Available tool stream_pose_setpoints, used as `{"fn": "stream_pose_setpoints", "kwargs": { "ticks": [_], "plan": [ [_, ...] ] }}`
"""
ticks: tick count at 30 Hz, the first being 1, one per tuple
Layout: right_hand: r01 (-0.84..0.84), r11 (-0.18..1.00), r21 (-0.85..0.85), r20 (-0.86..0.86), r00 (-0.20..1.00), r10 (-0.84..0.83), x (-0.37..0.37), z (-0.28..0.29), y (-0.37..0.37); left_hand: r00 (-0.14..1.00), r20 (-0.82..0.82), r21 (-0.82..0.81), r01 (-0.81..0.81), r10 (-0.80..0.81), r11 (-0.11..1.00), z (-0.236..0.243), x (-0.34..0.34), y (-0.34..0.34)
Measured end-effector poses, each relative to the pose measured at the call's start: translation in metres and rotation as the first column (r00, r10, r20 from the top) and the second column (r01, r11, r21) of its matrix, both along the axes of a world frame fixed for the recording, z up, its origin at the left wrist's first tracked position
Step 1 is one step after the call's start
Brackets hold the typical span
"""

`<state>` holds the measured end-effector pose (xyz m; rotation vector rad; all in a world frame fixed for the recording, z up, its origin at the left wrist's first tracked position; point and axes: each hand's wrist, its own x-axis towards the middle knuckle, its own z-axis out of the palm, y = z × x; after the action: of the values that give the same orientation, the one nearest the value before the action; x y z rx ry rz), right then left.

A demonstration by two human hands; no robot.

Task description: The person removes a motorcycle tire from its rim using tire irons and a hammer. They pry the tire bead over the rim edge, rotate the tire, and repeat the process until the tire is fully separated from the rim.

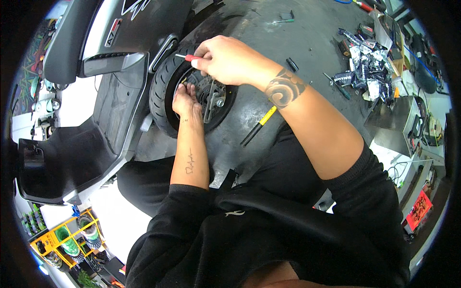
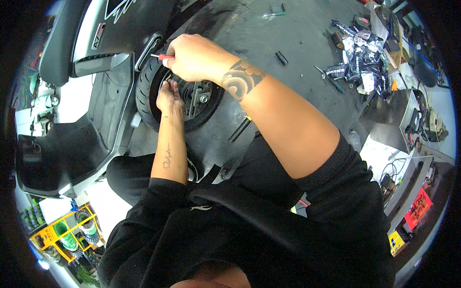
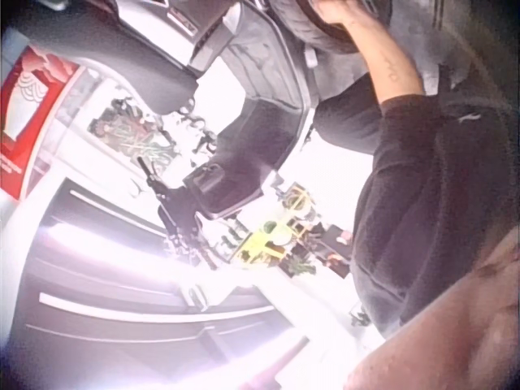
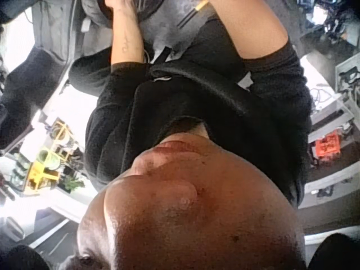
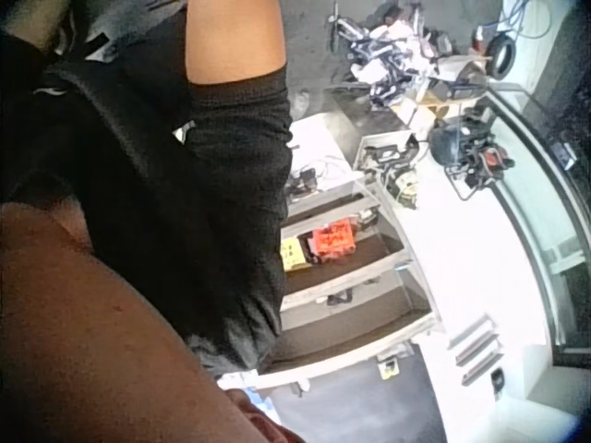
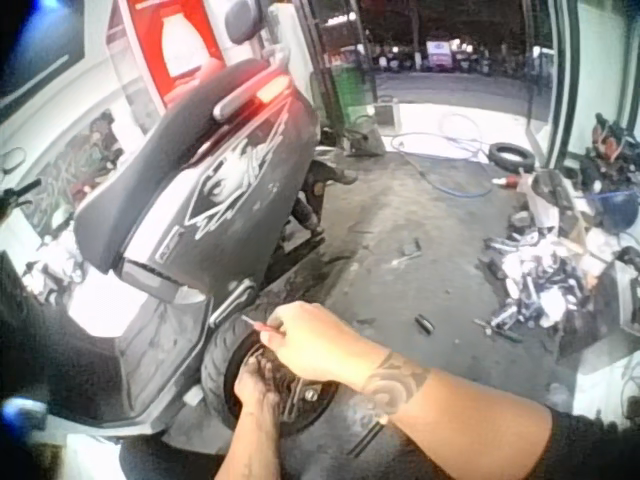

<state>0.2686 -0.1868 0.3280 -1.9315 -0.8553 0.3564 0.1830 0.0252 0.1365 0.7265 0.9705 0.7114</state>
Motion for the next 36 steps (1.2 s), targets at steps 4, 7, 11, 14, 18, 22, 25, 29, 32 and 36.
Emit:
{"fn": "stream_pose_setpoints", "kwargs": {
  "ticks": [4, 7, 11, 14, 18, 22, 25, 29, 32, 36],
  "plan": [
    [-0.040, 0.999, -0.007, -0.097, 0.995, 0.039, -0.001, -0.001, -0.007, 0.999, -0.044, 0.020, 0.026, -0.026, 0.999, 0.004, 0.000, -0.004],
    [-0.080, 0.995, -0.052, -0.176, 0.982, 0.070, -0.003, 0.003, -0.015, 1.000, -0.021, 0.054, -0.017, 0.018, 0.998, 0.007, 0.000, -0.012],
    [-0.073, 0.994, -0.082, -0.264, 0.963, 0.049, -0.014, 0.014, -0.026, 0.994, -0.014, 0.087, -0.110, 0.112, 0.990, 0.010, 0.002, -0.027],
    [-0.060, 0.987, -0.149, -0.294, 0.956, 0.013, -0.026, 0.020, -0.029, 0.990, -0.010, 0.099, -0.140, 0.142, 0.985, 0.015, 0.001, -0.035],
    [-0.055, 0.976, -0.212, -0.347, 0.938, -0.023, -0.040, 0.021, -0.022, 0.985, 0.055, 0.040, -0.168, 0.166, 0.985, 0.019, -0.007, -0.038],
    [-0.055, 0.960, -0.273, -0.387, 0.920, -0.057, -0.047, 0.011, -0.009, 0.983, 0.088, -0.008, -0.164, 0.164, 0.986, 0.021, -0.007, -0.036],
    [-0.077, 0.947, -0.311, -0.402, 0.914, -0.058, -0.047, 0.001, 0.002, 0.983, 0.081, -0.040, -0.164, 0.167, 0.986, 0.022, -0.006, -0.034],
    [-0.123, 0.931, -0.343, -0.368, 0.930, -0.013, -0.047, -0.010, 0.012, 0.989, 0.028, -0.056, -0.146, 0.148, 0.988, 0.025, -0.006, -0.034],
    [-0.134, 0.923, -0.361, -0.383, 0.923, -0.016, -0.047, -0.015, 0.016, 0.990, 0.024, -0.080, -0.137, 0.139, 0.987, 0.028, -0.007, -0.033],
    [-0.132, 0.910, -0.394, -0.376, 0.926, -0.028, -0.046, -0.018, 0.018, 0.993, -0.015, -0.077, -0.115, 0.114, 0.990, 0.030, -0.006, -0.031]
  ]
}}
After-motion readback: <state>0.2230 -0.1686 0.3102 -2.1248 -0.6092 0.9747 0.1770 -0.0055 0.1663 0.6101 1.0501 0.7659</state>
